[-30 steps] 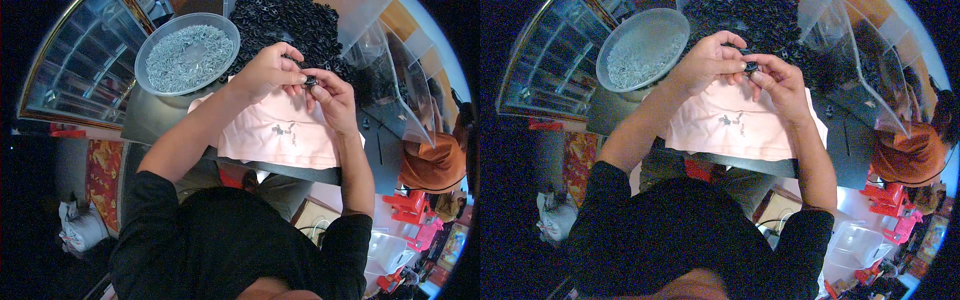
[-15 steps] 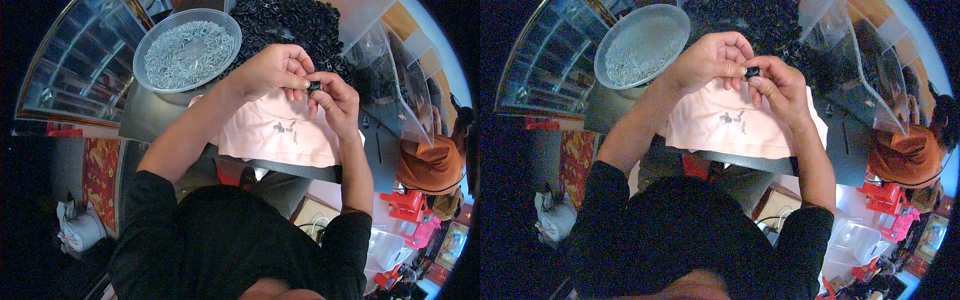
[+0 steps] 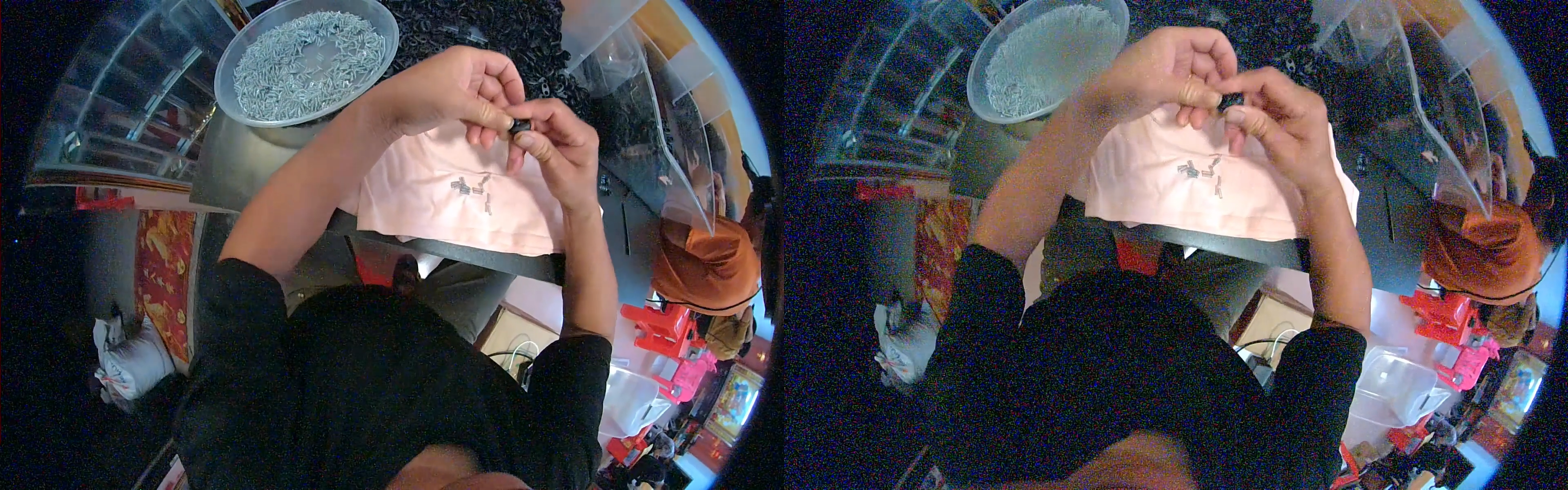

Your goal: The person takes black plastic tabs and metal pins by hand, attaches the pins into the tabs, and places the assembled fasteners onto a cloth.

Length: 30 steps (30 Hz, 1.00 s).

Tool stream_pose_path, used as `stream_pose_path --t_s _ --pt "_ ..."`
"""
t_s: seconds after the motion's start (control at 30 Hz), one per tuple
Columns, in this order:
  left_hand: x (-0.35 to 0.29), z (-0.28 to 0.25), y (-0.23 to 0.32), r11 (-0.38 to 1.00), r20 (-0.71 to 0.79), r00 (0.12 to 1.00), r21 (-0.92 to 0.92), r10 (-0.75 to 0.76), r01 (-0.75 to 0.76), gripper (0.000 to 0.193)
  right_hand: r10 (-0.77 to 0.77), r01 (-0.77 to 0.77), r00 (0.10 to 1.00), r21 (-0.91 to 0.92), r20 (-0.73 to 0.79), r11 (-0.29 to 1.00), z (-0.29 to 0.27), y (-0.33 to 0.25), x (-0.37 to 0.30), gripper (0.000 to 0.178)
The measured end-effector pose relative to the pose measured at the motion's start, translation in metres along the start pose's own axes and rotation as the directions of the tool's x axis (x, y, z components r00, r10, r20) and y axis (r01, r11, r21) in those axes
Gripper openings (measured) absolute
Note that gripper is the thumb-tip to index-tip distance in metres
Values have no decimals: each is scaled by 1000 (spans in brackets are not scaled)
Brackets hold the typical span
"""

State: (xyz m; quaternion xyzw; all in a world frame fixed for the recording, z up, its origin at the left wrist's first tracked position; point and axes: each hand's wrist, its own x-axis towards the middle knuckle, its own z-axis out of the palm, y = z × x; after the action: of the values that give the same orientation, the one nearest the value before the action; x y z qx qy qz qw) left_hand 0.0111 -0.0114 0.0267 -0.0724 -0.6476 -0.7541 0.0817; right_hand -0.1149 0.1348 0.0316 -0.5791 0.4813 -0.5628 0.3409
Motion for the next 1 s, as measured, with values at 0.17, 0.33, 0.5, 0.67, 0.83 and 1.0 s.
stream_pose_path --t_s 0.17,0.33,0.5,0.67,0.83,1.0 --pt "2 -4 -6 994 -181 983 112 26 -5 15 -170 95 943 -258 -285 962 -23 -41 0 23" --pt "8 -14 -31 637 -289 931 766 221 87 9 -525 66 729 -718 -440 692 -125 -74 -13 25" --pt "6 4 -34 425 -58 992 905 109 6 7 -487 -374 798 -925 -355 61 -193 -70 -20 22" --pt "7 9 -31 365 -65 997 928 -37 74 6 -806 -226 561 -971 -190 71 -126 -51 -6 25" --pt "1 -6 -30 361 -76 994 932 77 43 5 -154 -31 973 -756 -173 654 -41 4 17 12" --pt "9 -23 -25 623 -441 862 755 251 205 11 145 -179 983 -748 -112 639 -31 33 27 10"
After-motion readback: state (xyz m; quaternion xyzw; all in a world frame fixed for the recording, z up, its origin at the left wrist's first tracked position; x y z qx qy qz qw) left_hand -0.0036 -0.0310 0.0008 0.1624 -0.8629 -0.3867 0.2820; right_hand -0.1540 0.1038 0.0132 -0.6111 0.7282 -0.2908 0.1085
